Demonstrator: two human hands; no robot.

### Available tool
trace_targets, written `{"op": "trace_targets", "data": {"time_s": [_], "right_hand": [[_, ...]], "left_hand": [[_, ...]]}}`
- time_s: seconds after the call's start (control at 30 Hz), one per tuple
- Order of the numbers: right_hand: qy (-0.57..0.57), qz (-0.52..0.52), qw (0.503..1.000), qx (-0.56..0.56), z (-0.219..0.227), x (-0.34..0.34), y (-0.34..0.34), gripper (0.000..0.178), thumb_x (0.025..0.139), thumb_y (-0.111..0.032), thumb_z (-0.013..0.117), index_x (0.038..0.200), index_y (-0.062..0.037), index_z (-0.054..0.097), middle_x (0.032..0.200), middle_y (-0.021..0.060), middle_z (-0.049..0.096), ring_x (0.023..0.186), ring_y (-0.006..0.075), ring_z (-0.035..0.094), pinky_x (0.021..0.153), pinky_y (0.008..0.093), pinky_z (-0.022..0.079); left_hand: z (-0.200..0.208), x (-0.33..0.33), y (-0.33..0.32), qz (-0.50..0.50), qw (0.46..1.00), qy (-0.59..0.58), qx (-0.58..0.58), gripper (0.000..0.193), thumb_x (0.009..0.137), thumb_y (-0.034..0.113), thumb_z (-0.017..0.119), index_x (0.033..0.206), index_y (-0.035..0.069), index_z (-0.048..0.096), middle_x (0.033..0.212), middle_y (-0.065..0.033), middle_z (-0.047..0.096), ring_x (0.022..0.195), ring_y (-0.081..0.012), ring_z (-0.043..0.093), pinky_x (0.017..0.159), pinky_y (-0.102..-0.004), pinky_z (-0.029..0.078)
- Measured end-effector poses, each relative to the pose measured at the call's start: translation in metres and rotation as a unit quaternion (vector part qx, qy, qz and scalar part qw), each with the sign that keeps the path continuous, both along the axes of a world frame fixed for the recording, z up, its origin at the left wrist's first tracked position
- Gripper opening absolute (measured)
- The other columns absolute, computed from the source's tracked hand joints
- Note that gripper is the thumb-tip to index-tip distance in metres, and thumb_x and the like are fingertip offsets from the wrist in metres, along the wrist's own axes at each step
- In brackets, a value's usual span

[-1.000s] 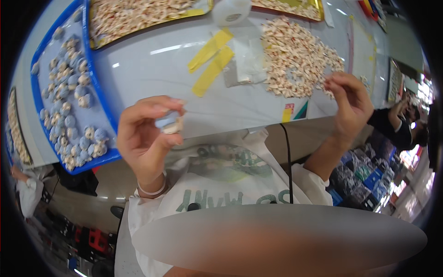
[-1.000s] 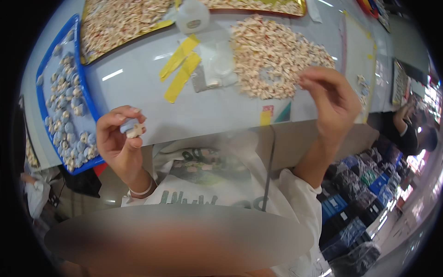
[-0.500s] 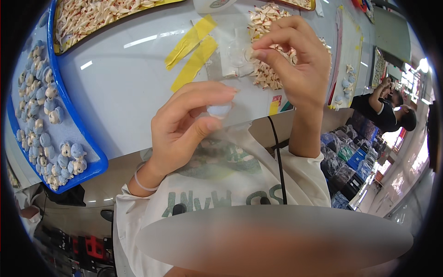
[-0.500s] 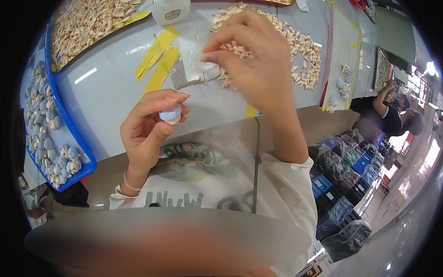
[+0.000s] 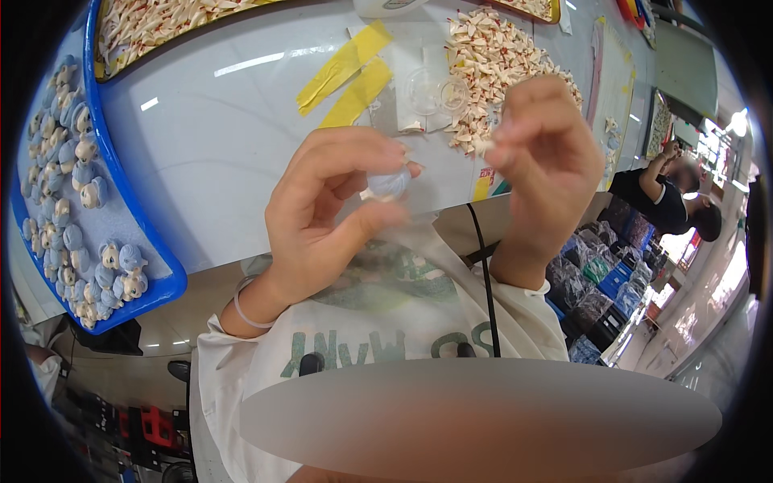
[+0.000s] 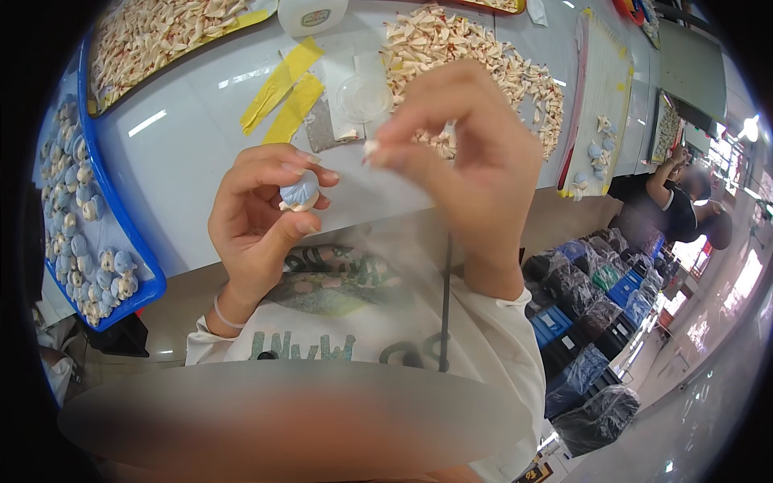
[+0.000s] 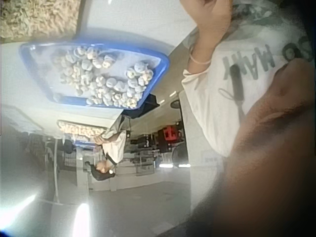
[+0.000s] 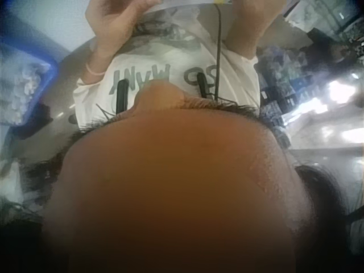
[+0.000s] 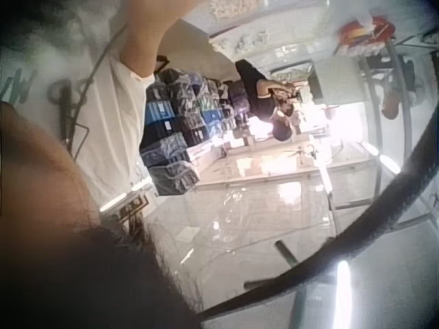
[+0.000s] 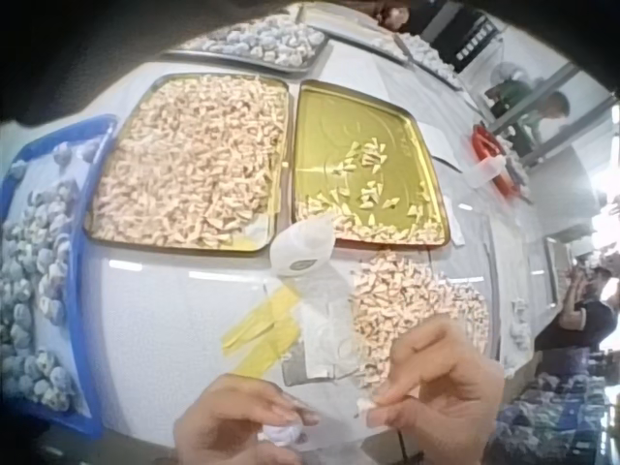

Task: The person assembles small character figurines by gluing figurine heads to figurine bodies with a glue bottle.

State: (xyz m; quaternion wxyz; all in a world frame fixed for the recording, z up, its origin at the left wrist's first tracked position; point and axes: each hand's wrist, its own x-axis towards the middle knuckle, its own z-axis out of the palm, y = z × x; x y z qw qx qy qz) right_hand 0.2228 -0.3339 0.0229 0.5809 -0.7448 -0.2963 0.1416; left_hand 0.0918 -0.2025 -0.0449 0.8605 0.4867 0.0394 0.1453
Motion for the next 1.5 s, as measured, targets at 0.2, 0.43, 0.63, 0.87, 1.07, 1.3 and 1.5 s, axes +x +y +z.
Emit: {"op": "trace_targets", "data": {"time_s": [0.2,0.43,0.63,0.87,1.07,1.3,1.5], "right_hand": [[0.061,0.045,0.997,0.006,-0.007,-0.033,0.001,0.022,0.059,0.000,0.073,0.077,-0.0068,0.063,0.078,0.0045,0.053,0.072,0.0129,0.050,0.064,0.0227,0.039],[0.074,0.055,0.996,0.000,-0.016,-0.040,0.003,0.022,0.058,0.000,0.073,0.075,-0.0075,0.062,0.078,0.0041,0.052,0.069,0.0130,0.051,0.062,0.0211,0.040],[0.005,0.042,0.999,-0.005,-0.019,-0.044,0.003,0.020,0.061,0.004,0.070,0.076,-0.0067,0.061,0.080,0.0051,0.052,0.071,0.0133,0.051,0.060,0.0229,0.041],[0.035,0.037,0.999,0.004,-0.021,-0.052,0.000,0.023,0.064,0.005,0.067,0.081,-0.0066,0.058,0.084,0.0064,0.051,0.074,0.0154,0.051,0.063,0.0249,0.044],[0.007,0.041,0.999,0.010,-0.016,-0.036,-0.006,0.025,0.066,0.003,0.068,0.087,-0.0058,0.058,0.083,0.0075,0.056,0.072,0.0135,0.053,0.063,0.0245,0.045],[-0.151,-0.095,0.968,-0.175,-0.023,0.034,-0.061,0.014,0.066,-0.003,0.067,0.079,-0.0050,0.062,0.077,0.0041,0.057,0.069,0.0140,0.053,0.060,0.0249,0.041],[-0.305,-0.035,0.915,-0.263,-0.035,0.041,-0.050,0.008,0.064,-0.003,0.063,0.071,-0.0071,0.062,0.074,0.0023,0.056,0.073,0.0208,0.050,0.063,0.0306,0.041]], "left_hand": [[0.001,0.001,-0.002,0.041,0.997,0.006,0.068,0.037,0.069,0.003,0.070,0.102,-0.002,0.055,0.105,-0.0169,0.054,0.095,-0.0253,0.056,0.075,-0.0313,0.048],[0.001,0.000,-0.006,0.117,0.977,-0.018,0.178,0.040,0.059,0.005,0.076,0.095,-0.003,0.060,0.094,-0.0148,0.061,0.083,-0.0216,0.059,0.070,-0.0275,0.047],[-0.002,-0.003,-0.007,0.125,0.972,-0.032,0.196,0.039,0.059,0.004,0.075,0.095,-0.003,0.061,0.094,-0.0147,0.061,0.081,-0.0216,0.060,0.069,-0.0270,0.048],[-0.004,-0.002,-0.009,0.136,0.957,-0.056,0.250,0.037,0.062,0.003,0.074,0.096,-0.002,0.060,0.095,-0.0161,0.060,0.081,-0.0220,0.059,0.068,-0.0274,0.049],[-0.002,-0.005,-0.008,0.118,0.967,-0.036,0.222,0.035,0.066,-0.002,0.071,0.098,-0.002,0.057,0.097,-0.0160,0.057,0.086,-0.0220,0.058,0.069,-0.0269,0.048],[0.003,0.006,-0.010,0.104,0.979,-0.032,0.172,0.032,0.071,-0.008,0.064,0.100,-0.003,0.052,0.103,-0.0133,0.043,0.093,-0.0267,0.057,0.077,-0.0330,0.051],[0.003,0.005,-0.010,0.094,0.985,-0.011,0.146,0.028,0.074,-0.006,0.062,0.100,-0.003,0.050,0.103,-0.0142,0.044,0.096,-0.0273,0.055,0.078,-0.0347,0.050]]}}
